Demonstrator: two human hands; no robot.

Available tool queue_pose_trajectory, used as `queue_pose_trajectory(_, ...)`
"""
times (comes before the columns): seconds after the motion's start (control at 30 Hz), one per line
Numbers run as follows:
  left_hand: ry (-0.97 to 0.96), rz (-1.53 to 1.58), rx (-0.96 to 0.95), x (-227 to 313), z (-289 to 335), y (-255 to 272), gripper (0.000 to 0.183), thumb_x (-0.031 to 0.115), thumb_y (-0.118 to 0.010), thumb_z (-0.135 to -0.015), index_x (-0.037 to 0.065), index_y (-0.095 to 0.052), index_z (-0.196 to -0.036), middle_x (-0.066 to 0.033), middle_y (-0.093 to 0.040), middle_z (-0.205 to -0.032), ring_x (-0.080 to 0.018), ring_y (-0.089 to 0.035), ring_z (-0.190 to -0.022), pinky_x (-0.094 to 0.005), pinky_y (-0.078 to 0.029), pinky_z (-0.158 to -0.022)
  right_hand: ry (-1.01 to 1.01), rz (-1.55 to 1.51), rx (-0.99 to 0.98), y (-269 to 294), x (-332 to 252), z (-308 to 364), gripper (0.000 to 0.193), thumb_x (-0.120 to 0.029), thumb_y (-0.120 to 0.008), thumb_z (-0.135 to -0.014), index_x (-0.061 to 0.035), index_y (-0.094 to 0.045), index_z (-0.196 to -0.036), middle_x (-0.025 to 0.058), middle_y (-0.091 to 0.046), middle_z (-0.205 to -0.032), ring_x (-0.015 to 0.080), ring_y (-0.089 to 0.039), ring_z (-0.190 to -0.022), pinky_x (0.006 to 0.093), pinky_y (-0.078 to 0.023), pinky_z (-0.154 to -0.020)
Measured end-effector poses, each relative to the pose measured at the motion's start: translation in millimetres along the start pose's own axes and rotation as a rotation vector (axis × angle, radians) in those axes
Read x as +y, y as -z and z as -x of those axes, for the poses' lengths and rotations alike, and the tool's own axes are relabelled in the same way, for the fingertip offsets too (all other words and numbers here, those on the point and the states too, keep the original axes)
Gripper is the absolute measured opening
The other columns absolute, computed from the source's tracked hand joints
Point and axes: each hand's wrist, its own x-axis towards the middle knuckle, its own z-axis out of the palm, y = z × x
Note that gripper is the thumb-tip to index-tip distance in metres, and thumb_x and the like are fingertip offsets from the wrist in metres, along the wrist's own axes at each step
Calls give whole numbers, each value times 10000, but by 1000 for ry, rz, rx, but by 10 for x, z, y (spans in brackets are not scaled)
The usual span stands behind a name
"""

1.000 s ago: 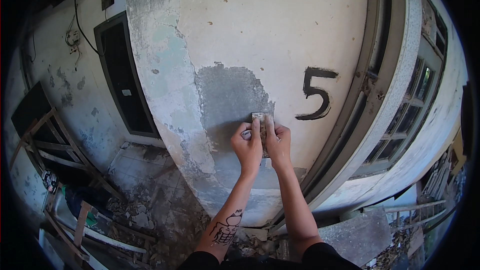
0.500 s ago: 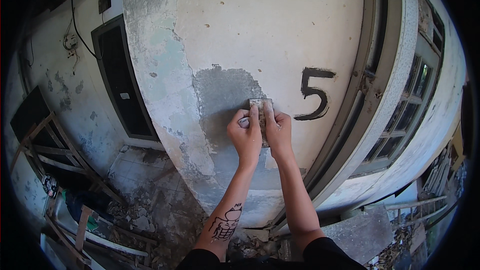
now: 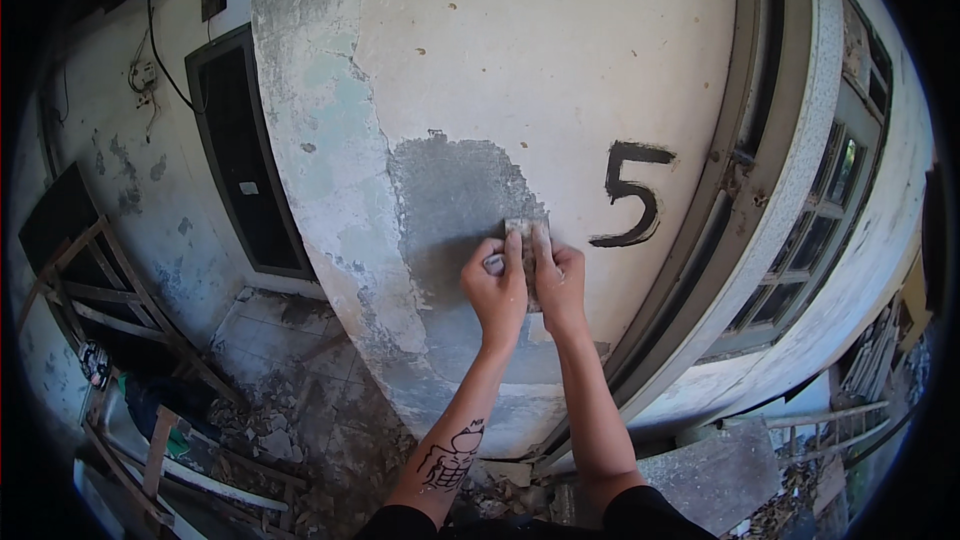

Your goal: The person scrapes paint and residue from a weathered wall using a small metal scraper.

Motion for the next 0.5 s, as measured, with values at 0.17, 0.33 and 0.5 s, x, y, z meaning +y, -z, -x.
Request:
queue_pose_trajectory(0.17,5,65,-8,145,-130,-86,279,163,-602,-875,26,-522,-645,77,-395,-523,4,-305,-483,-219,-200,-409,36,-155,-29,-29,-167,-123,371,-279,-505,-928,-19,-614,-687,-31,-538,-597,14,-407,-519,202,-316,-442)
queue_pose_trajectory(0.33,-69,-55,-2,-51,-59,-17,299,172,-594,-881,26,-509,-634,84,-395,-520,12,-311,-482,-211,-202,-409,-51,-75,2,-2,-3,-27,365,-271,-501,-931,-19,-616,-694,-34,-532,-590,11,-408,-523,202,-319,-443)
queue_pose_trajectory(0.5,-59,31,-26,60,-117,-51,292,178,-598,-879,24,-519,-644,85,-403,-531,15,-323,-490,-200,-208,-415,5,-193,11,-47,-98,-66,366,-276,-506,-928,-21,-612,-687,-36,-526,-585,12,-407,-520,199,-321,-447)
